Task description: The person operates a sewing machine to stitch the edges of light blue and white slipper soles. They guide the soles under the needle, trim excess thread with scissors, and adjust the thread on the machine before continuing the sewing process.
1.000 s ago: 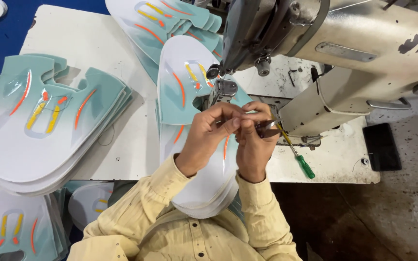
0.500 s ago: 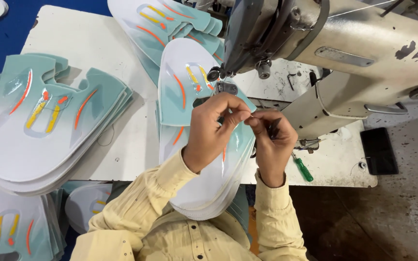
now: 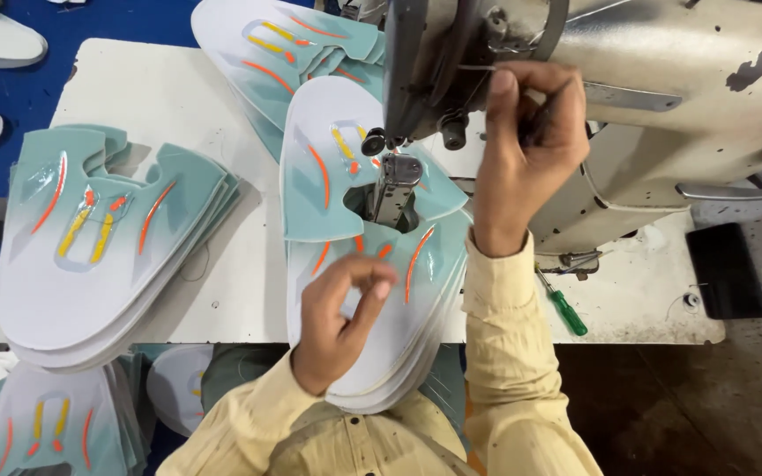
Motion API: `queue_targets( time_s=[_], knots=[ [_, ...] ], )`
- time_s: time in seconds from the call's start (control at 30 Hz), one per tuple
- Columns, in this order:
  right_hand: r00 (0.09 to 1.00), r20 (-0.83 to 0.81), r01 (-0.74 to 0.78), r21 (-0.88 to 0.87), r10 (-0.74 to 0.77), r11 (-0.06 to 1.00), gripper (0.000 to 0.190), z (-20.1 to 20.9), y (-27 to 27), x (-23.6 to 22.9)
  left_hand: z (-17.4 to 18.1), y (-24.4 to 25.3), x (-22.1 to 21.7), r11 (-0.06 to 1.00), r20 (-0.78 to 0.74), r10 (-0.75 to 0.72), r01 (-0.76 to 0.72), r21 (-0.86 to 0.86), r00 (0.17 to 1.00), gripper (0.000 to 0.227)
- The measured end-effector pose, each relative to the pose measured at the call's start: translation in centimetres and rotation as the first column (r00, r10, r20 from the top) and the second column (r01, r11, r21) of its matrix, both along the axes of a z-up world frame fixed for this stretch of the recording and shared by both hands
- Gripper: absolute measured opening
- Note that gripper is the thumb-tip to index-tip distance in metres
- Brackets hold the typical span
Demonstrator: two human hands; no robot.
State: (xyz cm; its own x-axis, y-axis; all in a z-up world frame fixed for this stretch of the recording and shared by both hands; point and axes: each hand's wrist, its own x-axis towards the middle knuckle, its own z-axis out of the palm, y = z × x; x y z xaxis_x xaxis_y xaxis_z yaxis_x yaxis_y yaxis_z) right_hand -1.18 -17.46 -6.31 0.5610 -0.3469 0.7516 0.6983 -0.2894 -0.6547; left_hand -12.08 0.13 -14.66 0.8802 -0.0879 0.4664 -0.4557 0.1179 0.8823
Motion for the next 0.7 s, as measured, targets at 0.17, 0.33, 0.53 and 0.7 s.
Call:
queue_targets(
  time_s=[0.17, 0.33, 0.53, 0.7],
  knots=[
    [0.997, 0.071, 0.032, 0.043, -0.035, 0.999, 0.010, -0.5, 0.6, 1.1, -2.3, 1.7, -1.5, 0.932, 0.133, 0.074, -0.116, 0.344, 0.988, 0.008],
    [0.998, 0.065, -0.017, 0.083, 0.012, 0.996, 0.012, -0.8, 0.3, 1.3, -4.0, 1.9, -1.9, 0.917, 0.024, 0.107, -0.108, 0.384, 0.994, 0.007],
    [0.999, 0.050, -0.008, 0.067, 0.005, 0.998, 0.013, -0.5, 0.5, 1.0, -4.1, 0.9, -2.0, 0.898, 0.048, 0.055, -0.070, 0.434, 0.997, 0.010],
    [0.999, 0.050, 0.017, 0.033, -0.019, 0.999, 0.013, -0.2, 0.6, 0.9, -4.1, 0.9, -1.9, 0.881, 0.126, 0.012, -0.070, 0.469, 0.992, 0.012]
  ],
)
